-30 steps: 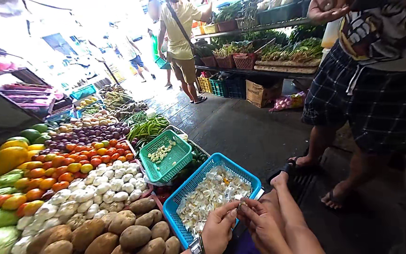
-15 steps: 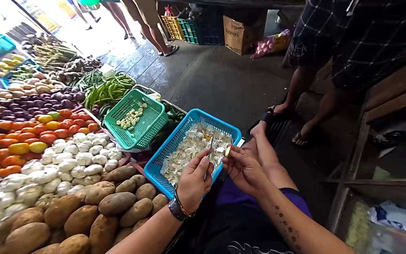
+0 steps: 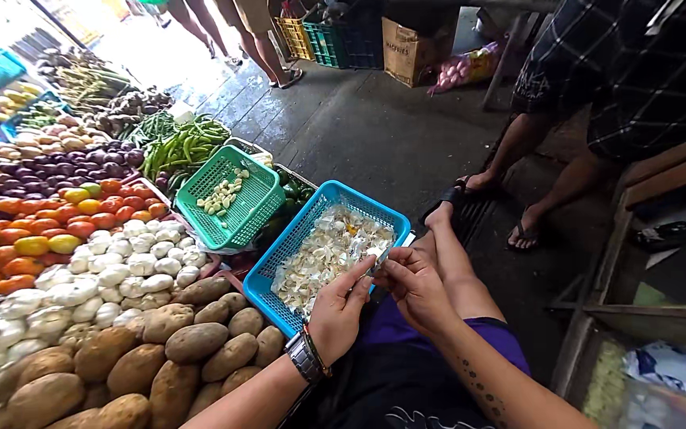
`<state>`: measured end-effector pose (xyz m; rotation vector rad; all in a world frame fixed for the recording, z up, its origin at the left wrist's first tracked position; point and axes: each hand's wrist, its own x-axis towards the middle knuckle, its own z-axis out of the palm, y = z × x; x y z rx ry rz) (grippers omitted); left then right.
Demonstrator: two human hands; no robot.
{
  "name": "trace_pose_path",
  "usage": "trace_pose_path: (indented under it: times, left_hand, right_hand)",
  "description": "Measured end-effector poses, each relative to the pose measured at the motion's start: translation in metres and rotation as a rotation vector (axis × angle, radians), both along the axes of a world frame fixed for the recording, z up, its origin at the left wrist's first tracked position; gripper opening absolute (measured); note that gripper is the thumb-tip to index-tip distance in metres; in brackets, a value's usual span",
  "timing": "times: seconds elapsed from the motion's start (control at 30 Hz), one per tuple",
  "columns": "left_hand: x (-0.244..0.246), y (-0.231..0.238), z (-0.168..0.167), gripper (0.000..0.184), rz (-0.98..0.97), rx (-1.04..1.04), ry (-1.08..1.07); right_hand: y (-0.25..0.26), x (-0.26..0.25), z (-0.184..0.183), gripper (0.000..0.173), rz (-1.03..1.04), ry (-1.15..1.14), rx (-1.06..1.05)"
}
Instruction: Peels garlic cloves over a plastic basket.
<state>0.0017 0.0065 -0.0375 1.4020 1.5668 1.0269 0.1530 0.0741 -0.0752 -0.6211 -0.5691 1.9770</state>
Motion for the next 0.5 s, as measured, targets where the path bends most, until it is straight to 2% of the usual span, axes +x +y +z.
trace_pose_path:
  times: [0.07,0.17,0.23,0.3,0.37,0.5]
  left_hand:
    - [-0.0005,0.0008,-0.0013,0.037,-0.007,-0.012,-0.088]
    - [0.0013,0.0025,0.0014,0.037,0.031,-0.094,-0.391]
    - [0.0027,0.0031,0.0040,0.037,0.082,-0.128,-0.498]
    - [0.0033,0.0032,0.0045,0.037,0.094,-0.103,-0.486]
    - [0.0032,0.0019,0.0036,0.038,0.041,-0.037,-0.367]
    - [0.0033,0.0005,0.0020,0.041,-0.034,-0.011,-0.221]
  right_hand:
    - [0.0000,0.0012,0.0012,0.013,0.005,-0.016,0.016]
    - [0.0004,0.0033,0.0040,0.016,0.031,-0.004,-0.030]
    - [0.0012,0.0040,0.0063,0.016,0.041,0.026,-0.084]
    - [0.0023,0.0043,0.0074,0.016,0.042,0.048,-0.122]
    - [0.0027,0.0042,0.0076,0.015,0.036,0.052,-0.128]
    - [0.0021,0.0031,0.0026,0.014,0.036,0.049,-0.056]
